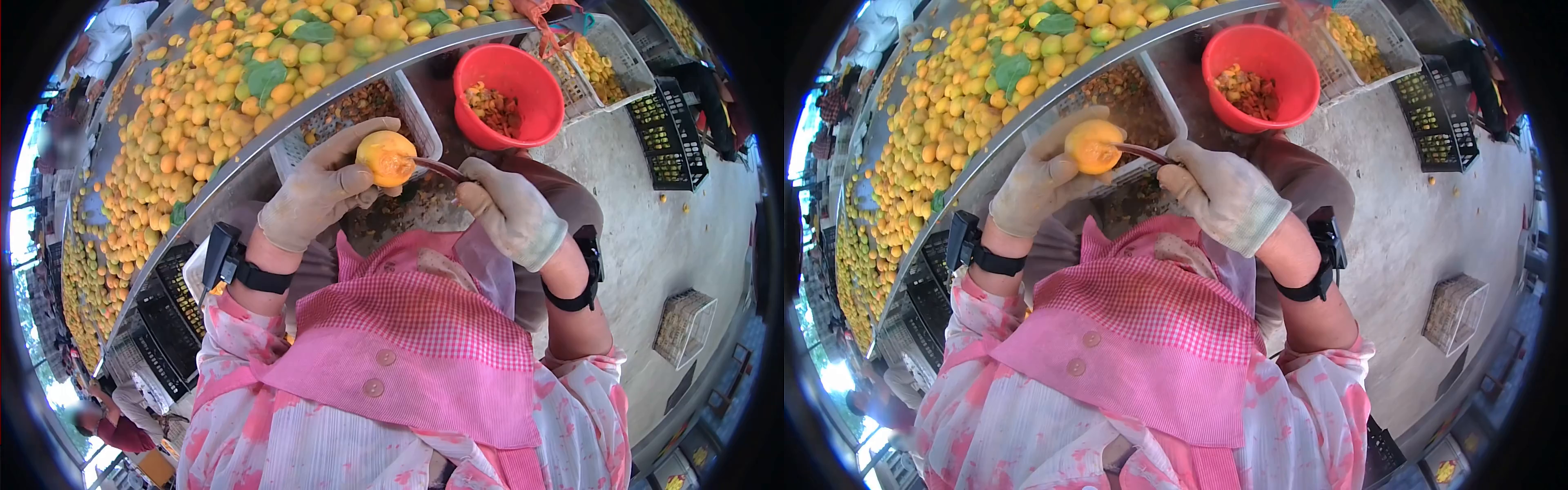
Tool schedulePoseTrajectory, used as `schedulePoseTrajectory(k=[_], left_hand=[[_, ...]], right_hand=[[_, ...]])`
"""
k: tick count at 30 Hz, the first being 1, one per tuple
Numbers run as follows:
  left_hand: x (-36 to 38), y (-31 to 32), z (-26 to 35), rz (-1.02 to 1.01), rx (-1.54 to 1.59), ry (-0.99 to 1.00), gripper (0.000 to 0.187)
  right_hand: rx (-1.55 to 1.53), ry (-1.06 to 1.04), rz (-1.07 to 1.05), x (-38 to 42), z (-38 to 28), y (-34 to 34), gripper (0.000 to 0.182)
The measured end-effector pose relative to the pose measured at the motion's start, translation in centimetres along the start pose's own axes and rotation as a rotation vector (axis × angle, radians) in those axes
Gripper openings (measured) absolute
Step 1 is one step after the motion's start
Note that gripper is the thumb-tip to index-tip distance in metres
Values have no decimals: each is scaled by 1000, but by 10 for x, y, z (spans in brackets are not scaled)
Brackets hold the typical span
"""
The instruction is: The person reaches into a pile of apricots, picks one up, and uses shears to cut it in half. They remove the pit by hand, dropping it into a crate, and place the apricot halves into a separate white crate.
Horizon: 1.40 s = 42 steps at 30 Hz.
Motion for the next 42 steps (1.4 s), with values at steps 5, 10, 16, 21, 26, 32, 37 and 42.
schedulePoseTrajectory(k=[5,10,16,21,26,32,37,42], left_hand=[[-14,0,-10,-7,103,57,79],[-22,5,-12,87,29,100,74],[-35,14,-21,288,-136,251,62],[-45,21,-20,415,-179,318,58],[-55,23,-16,243,203,168,48],[-76,18,-17,88,-14,118,45],[-110,21,-21,62,-95,118,46],[-148,28,-21,59,-372,224,49]], right_hand=[[-169,29,15,-1,14,4,27],[-672,263,7,2,26,16,43],[-822,397,57,0,34,17,44],[-910,471,95,0,34,16,43],[-955,466,112,2,43,9,43],[-1083,507,109,1,61,9,42],[-1334,543,112,-3,78,6,41],[-1535,584,122,-13,90,-11,40]])
Point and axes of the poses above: each hand's wrist, its own x-axis away from the middle knuckle, its own y-axis out of the palm, z = x × y, the point moved 6 cm from there along -x, towards the middle knuckle, and after that the axes turned 6 degrees about -x, right-handed, at the moved point
